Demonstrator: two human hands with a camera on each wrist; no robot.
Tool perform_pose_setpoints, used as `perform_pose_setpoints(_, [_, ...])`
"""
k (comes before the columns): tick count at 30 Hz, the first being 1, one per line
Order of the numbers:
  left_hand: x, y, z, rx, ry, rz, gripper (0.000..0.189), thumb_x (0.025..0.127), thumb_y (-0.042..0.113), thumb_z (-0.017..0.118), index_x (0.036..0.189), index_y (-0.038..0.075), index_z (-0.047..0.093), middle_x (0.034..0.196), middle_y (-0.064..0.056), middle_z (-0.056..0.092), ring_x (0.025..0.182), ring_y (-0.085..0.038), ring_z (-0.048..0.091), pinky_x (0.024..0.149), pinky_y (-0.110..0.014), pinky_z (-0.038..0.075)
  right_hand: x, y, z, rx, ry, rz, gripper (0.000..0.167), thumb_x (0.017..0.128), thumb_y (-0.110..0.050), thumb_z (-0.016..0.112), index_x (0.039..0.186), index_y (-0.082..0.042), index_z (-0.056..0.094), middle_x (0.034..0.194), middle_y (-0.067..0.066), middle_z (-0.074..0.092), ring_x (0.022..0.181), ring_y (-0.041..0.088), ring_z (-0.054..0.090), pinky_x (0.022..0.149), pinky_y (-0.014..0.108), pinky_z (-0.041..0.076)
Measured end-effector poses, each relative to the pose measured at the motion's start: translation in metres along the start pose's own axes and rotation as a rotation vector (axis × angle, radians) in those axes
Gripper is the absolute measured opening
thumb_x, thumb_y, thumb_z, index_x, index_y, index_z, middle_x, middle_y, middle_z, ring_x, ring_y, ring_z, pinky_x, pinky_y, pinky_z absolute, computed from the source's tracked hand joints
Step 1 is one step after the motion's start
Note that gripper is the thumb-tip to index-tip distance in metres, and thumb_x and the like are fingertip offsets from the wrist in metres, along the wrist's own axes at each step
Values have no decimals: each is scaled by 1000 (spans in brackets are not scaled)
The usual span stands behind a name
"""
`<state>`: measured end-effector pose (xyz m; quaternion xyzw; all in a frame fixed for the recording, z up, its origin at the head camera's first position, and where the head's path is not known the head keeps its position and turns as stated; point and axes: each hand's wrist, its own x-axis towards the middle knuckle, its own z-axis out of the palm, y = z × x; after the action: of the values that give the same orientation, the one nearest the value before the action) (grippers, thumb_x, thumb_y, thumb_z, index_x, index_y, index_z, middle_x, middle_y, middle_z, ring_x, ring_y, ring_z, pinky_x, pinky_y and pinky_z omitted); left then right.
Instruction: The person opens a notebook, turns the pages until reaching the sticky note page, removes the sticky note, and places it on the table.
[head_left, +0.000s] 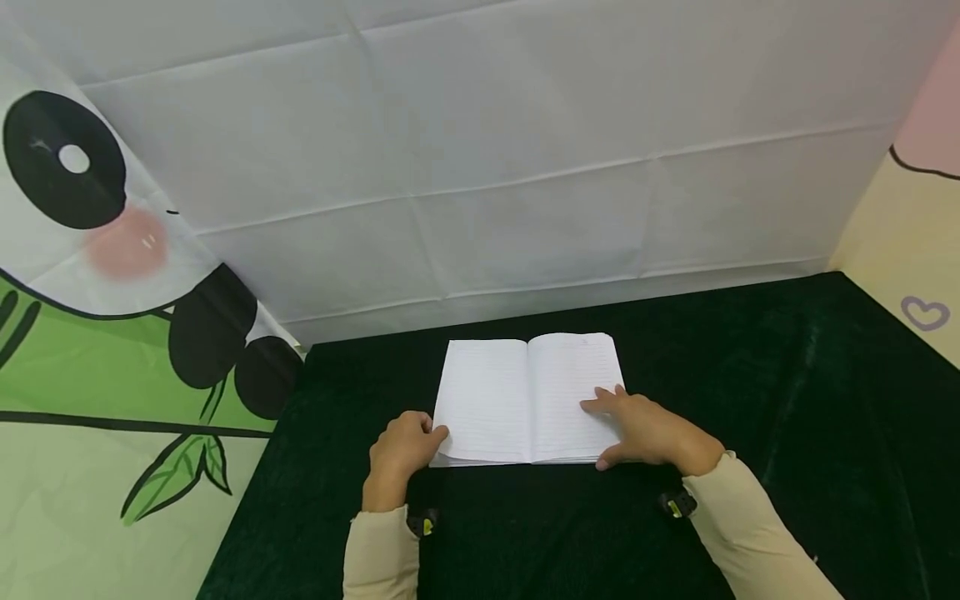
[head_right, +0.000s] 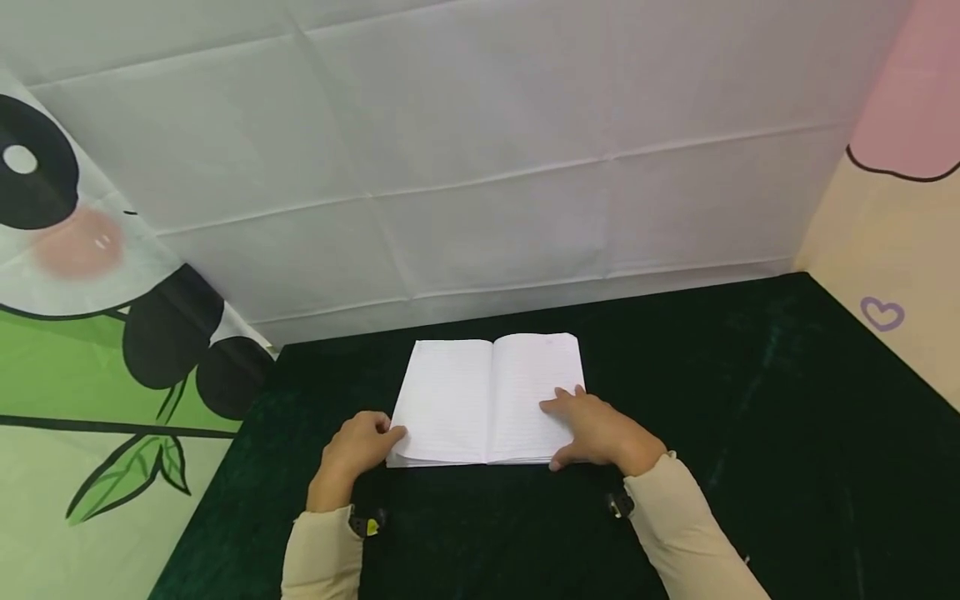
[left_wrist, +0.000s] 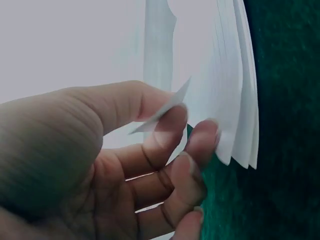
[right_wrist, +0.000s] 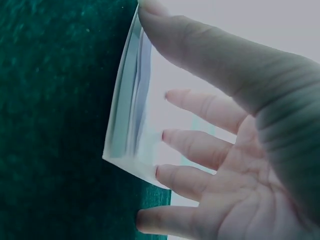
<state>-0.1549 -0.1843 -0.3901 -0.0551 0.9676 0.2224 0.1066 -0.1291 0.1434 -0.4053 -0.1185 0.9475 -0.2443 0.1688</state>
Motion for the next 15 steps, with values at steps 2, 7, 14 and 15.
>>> perform_pose_setpoints(2, [0,-2,0,-3,-13,-2,25,95,28,62,81,8,62,74,-8,58,66,-21,53,61,-32,37,0,1,0,2,3,-2,79,78,-28,85,148,-16,51,163,23,31,150,52,22,116,68,27])
perform_pose_setpoints(7, [2,-7,2,3,-27,-10,26,93,29,66,77,9,62,74,-7,59,68,-20,53,62,-32,37,-2,2,-1,-6,6,-29,69,82,-30,82,144,-18,55,161,23,35,149,52,26,115,66,30])
perform_pose_setpoints(14, [8,-3,15,0,60,20,14,87,15,72,84,10,59,76,-7,57,68,-21,53,62,-32,38,-5,7,-4,52,27,-70,32,93,-24,71,125,-21,72,157,22,41,149,53,24,117,67,25])
perform_pose_setpoints(15, [9,-1,18,-2,72,32,12,87,13,71,85,10,59,76,-7,57,68,-21,53,62,-32,38,-5,7,-4,64,30,-74,27,94,-21,69,121,-22,74,156,22,42,148,53,25,117,67,24])
